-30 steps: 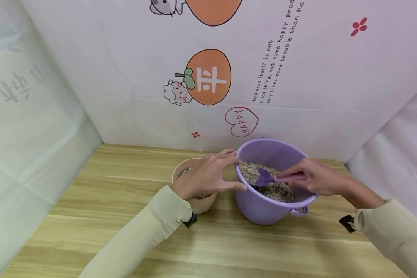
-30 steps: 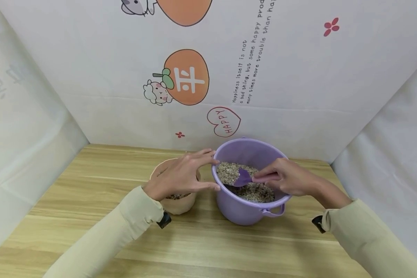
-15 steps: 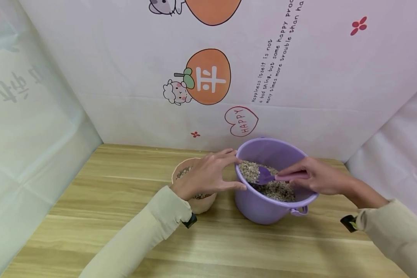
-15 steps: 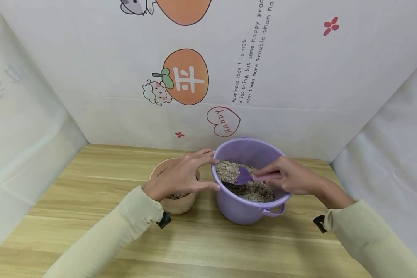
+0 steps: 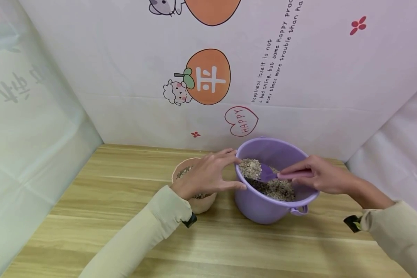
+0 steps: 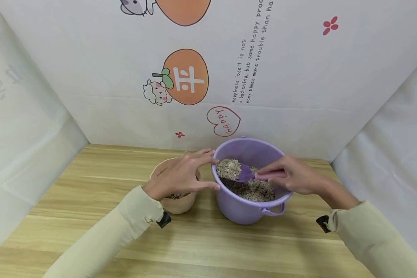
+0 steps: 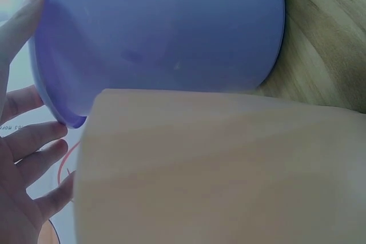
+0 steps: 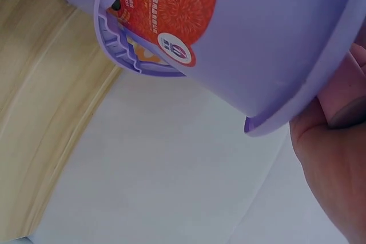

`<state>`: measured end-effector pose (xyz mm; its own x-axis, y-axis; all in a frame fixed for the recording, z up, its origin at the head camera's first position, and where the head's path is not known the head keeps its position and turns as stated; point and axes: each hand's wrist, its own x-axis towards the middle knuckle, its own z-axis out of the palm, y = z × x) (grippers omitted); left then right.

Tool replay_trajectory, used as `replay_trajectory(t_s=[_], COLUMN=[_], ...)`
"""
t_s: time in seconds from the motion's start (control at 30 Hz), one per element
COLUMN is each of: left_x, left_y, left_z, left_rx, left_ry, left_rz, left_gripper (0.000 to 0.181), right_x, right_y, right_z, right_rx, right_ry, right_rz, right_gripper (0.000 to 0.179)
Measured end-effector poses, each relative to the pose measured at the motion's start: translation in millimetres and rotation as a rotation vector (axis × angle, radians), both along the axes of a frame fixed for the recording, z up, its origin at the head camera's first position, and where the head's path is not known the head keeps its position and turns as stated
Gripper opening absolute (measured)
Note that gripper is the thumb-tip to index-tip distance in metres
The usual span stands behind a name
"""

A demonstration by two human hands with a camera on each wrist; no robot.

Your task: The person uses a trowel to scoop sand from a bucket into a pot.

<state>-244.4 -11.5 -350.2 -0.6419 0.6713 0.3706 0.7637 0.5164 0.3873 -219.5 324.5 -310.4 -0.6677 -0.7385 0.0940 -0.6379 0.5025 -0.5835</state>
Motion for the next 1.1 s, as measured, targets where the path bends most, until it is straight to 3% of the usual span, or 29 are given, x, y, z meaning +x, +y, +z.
replay_trajectory(t_s=[0.47, 0.77, 1.1], left_x=[2.3, 0.3, 0.2], left_y=[-0.4, -0.2, 0.9], left_z=[2.0, 2.5, 2.4], left_rx=[-0.026, -0.032, -0.037], left_ry=[-0.037, -0.027, -0.008], left_rz=[0.018, 0.021, 0.015], left_gripper=[0.07, 0.069, 0.069], right_x=[8.1, 8.3, 9.8], right_y=[2, 3, 7], right_z=[10.2, 13.1, 16.7], right_rx=[0.001, -0.03, -0.095], right_ry=[0.03, 0.073, 0.04], right_rz=[-0.095, -0.101, -0.132], right_gripper=[0.031, 0.032, 0.031])
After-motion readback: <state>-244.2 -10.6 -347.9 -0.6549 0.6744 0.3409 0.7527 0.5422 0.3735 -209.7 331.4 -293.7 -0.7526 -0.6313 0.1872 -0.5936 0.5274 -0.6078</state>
